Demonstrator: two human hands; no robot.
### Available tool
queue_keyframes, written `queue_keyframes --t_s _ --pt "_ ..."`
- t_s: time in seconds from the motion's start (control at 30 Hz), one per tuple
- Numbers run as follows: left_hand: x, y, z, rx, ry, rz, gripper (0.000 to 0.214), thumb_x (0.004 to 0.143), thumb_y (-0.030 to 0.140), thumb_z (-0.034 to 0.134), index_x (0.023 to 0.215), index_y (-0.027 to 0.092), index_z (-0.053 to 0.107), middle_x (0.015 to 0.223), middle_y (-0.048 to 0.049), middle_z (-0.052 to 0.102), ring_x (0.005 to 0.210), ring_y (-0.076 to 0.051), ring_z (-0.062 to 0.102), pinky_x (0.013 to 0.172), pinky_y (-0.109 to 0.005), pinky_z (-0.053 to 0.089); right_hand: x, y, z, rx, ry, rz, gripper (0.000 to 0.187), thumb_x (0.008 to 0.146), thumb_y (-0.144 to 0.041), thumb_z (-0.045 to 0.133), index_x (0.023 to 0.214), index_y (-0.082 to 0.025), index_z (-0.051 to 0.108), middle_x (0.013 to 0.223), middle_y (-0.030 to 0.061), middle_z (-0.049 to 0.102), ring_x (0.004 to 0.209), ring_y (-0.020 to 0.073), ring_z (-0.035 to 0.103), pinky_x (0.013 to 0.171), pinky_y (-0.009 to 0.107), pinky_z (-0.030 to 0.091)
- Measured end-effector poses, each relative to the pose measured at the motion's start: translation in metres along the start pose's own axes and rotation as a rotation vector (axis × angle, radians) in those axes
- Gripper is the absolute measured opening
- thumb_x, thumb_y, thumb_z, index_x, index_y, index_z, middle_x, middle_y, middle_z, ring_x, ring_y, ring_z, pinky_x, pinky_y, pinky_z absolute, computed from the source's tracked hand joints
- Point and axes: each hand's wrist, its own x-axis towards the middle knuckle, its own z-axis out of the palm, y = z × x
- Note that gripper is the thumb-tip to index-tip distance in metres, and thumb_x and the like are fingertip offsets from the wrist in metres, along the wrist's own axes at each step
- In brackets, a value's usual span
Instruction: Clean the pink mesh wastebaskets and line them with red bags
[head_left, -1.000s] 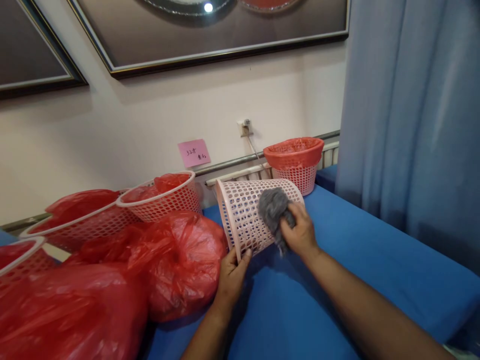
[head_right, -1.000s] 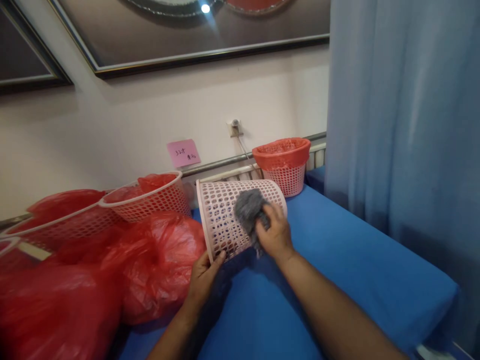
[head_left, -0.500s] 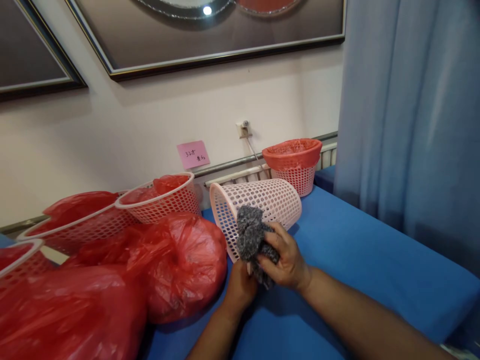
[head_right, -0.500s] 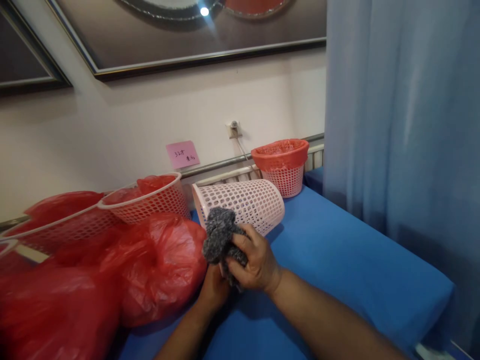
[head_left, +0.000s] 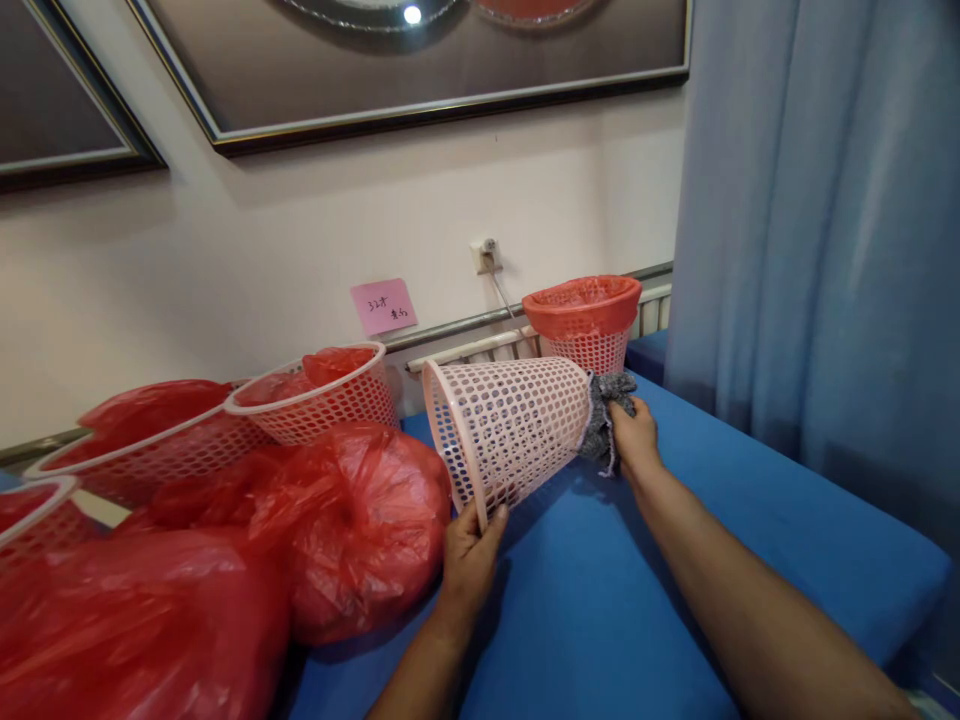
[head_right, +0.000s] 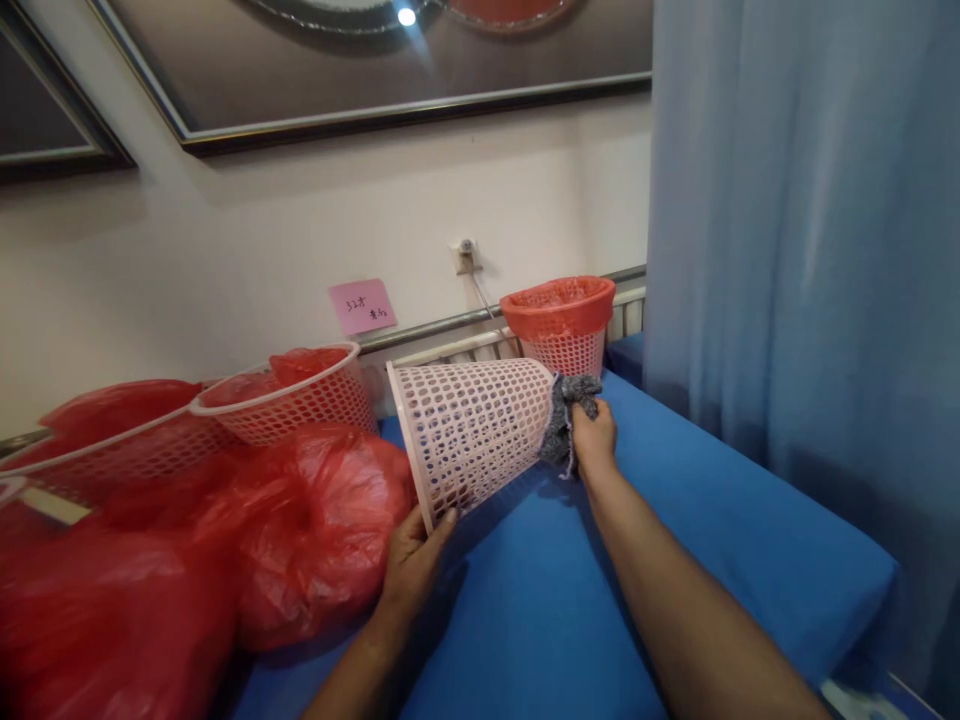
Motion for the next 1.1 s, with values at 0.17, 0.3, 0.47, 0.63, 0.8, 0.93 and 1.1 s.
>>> queue_keyframes --t_s 0.17,0.3,0.47,0.63,0.8,0.93,1.1 --pt "-0.001 -0.010 0.000 0.061 -0.056 0.032 0.045 0.083 0.048 0.073 0.112 0.014 0.077 0.111 -0.0127 0.079 0.114 -0.033 0.070 0.106 -0.048 0.051 -0.063 -0.026 0.001 0.039 -0.178 -0.372 0.040 0.079 -0.040 0.063 0.114 -0.020 0.066 0.114 0.0112 0.068 0.110 0.0283 0.063 0.103 0.048 0.049" --pt "-0.002 -0.019 -0.005 0.122 -0.049 0.089 0.041 0.075 0.050 0.079 0.103 0.020 0.079 0.111 -0.0093 0.079 0.115 -0.034 0.068 0.105 -0.046 0.053 -0.130 -0.052 -0.009 0.129 -0.621 -1.004 0.049 0.085 -0.025 0.063 0.133 -0.027 0.057 0.132 0.0116 0.058 0.117 0.0249 0.062 0.098 0.041 0.055" --pt "-0.001 -0.017 -0.001 0.129 -0.154 0.062 0.040 0.084 0.048 0.070 0.106 0.017 0.079 0.110 -0.0117 0.079 0.117 -0.035 0.068 0.108 -0.053 0.050 -0.085 -0.036 -0.007 -0.017 -0.319 -0.799 0.039 0.082 -0.025 0.060 0.121 -0.024 0.063 0.123 0.0114 0.061 0.116 0.0276 0.060 0.103 0.046 0.050" --pt "-0.001 -0.012 0.006 0.147 -0.221 0.090 0.039 0.090 0.043 0.065 0.118 0.019 0.076 0.125 -0.0099 0.075 0.126 -0.032 0.064 0.117 -0.054 0.041 -0.003 -0.009 -0.008 -0.142 0.058 -0.153 0.040 0.079 -0.045 0.060 0.106 -0.017 0.069 0.115 0.0154 0.062 0.111 0.0308 0.059 0.106 0.049 0.044" --pt "-0.003 -0.012 0.008 0.205 -0.263 0.117 0.036 0.092 0.041 0.062 0.118 0.020 0.077 0.127 -0.0087 0.074 0.129 -0.031 0.062 0.119 -0.052 0.039 -0.015 -0.013 -0.011 -0.205 -0.016 -0.300 0.080 0.078 -0.064 0.067 0.138 -0.014 0.054 0.134 0.0216 0.056 0.123 0.0359 0.055 0.108 0.053 0.042" --pt "-0.004 -0.009 0.009 0.248 -0.287 0.152 0.032 0.093 0.037 0.060 0.116 0.021 0.077 0.128 -0.0079 0.074 0.128 -0.031 0.062 0.119 -0.051 0.039 -0.023 -0.019 -0.010 -0.244 -0.115 -0.437 0.076 0.084 -0.056 0.065 0.149 -0.023 0.044 0.149 0.0191 0.046 0.133 0.0367 0.050 0.108 0.058 0.043" --pt "-0.004 -0.014 0.008 0.331 -0.277 0.187 0.031 0.093 0.029 0.057 0.118 0.021 0.075 0.126 -0.0090 0.074 0.124 -0.031 0.065 0.115 -0.052 0.043 -0.046 -0.031 -0.010 -0.157 -0.170 -0.723 0.027 0.088 -0.029 0.057 0.110 -0.020 0.071 0.142 0.0158 0.051 0.134 0.0320 0.052 0.112 0.052 0.044"
